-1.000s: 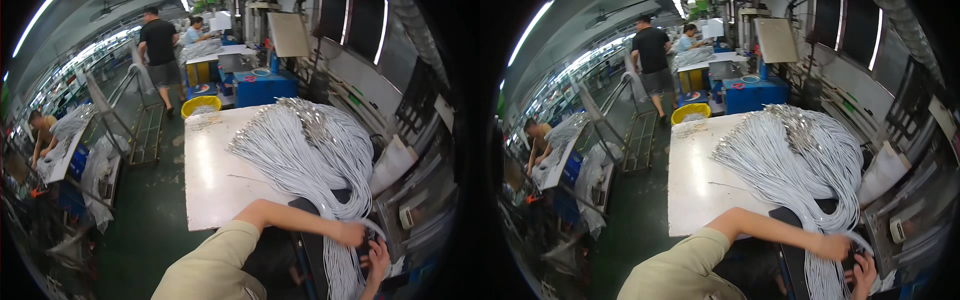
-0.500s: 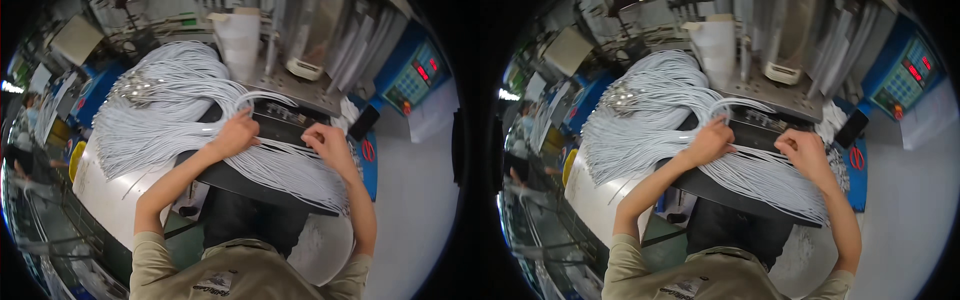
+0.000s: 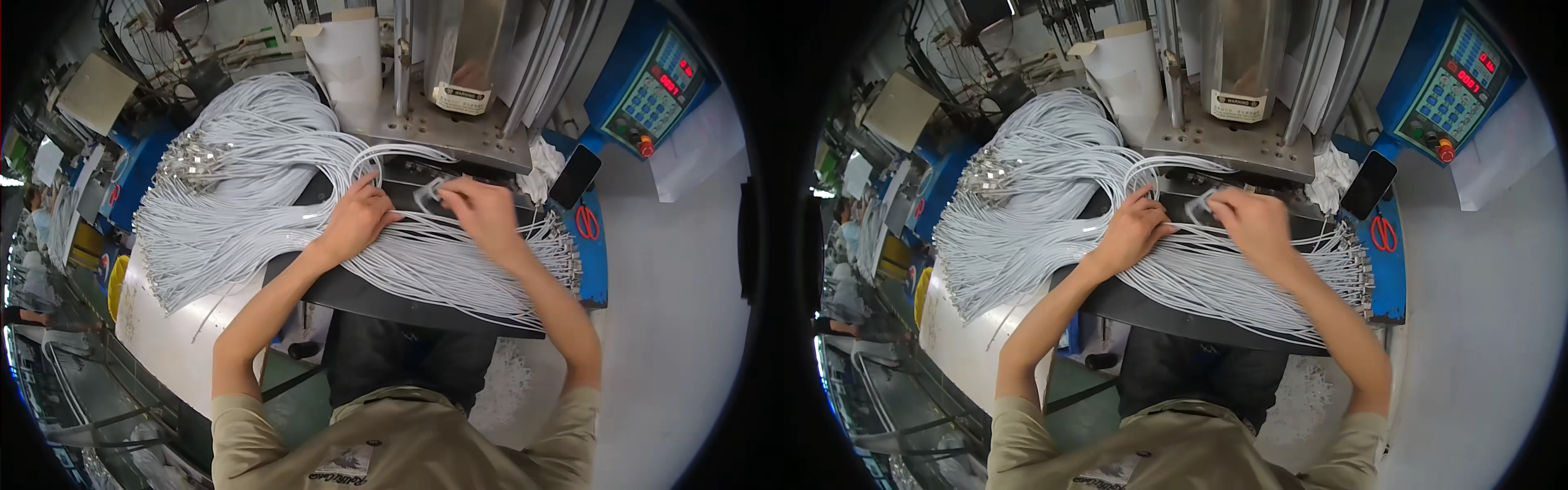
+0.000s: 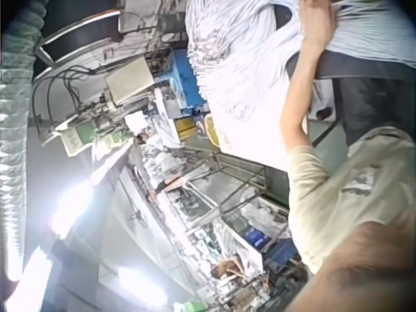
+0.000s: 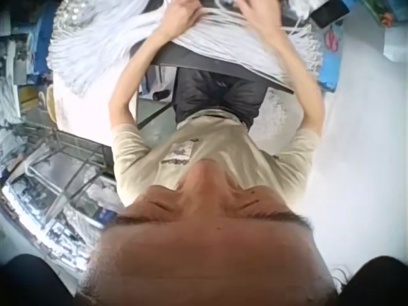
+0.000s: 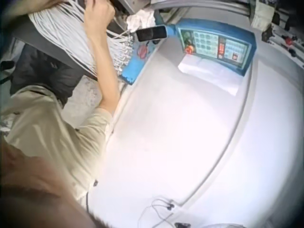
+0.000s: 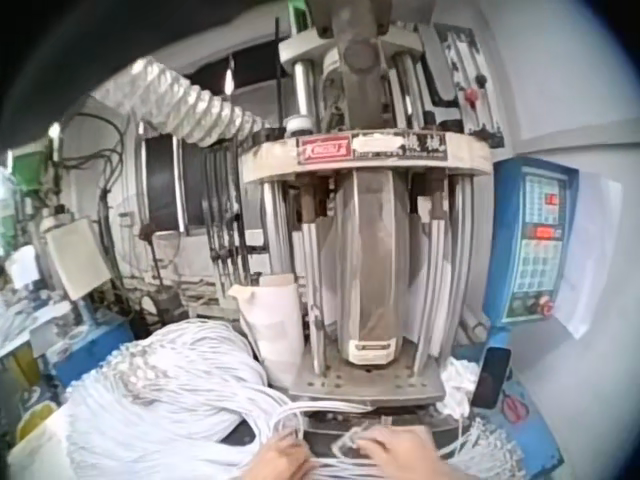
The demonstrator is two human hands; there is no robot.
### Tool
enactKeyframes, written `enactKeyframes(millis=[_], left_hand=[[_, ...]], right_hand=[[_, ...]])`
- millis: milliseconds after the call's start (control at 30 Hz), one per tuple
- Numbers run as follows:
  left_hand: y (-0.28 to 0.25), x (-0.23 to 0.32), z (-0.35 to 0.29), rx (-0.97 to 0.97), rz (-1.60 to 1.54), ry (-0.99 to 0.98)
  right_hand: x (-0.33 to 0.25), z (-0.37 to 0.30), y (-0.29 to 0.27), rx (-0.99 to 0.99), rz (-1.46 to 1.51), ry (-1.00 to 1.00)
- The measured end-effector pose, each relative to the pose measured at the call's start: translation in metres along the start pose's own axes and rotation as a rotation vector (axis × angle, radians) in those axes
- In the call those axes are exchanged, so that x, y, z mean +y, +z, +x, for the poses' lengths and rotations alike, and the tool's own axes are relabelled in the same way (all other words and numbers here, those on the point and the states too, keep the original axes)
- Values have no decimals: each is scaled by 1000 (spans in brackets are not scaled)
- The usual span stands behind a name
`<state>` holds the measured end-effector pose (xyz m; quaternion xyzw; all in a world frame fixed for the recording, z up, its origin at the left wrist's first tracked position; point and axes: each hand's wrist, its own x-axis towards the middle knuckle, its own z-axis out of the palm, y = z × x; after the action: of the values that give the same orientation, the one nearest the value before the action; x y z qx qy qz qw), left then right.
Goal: The person fits cable connectors into a metal fixture, inserts the cables into a vertical press machine, and presses the machine buttons to process the connections.
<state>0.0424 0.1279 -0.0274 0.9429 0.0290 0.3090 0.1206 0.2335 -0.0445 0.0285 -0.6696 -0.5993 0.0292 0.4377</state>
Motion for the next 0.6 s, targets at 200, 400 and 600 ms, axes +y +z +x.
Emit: enactKeyframes(millis=[200,400,600], left_hand=[[-2,-5,-4,26,-20,48],[9,-2,-4,13,95,-8],[-1,5,-7,51,76,38]], right_hand=[[-10,2,-119,-1010,162,90],[24,-17,25,-239,-440,-334],[43,-41,1,-360,-834,40]])
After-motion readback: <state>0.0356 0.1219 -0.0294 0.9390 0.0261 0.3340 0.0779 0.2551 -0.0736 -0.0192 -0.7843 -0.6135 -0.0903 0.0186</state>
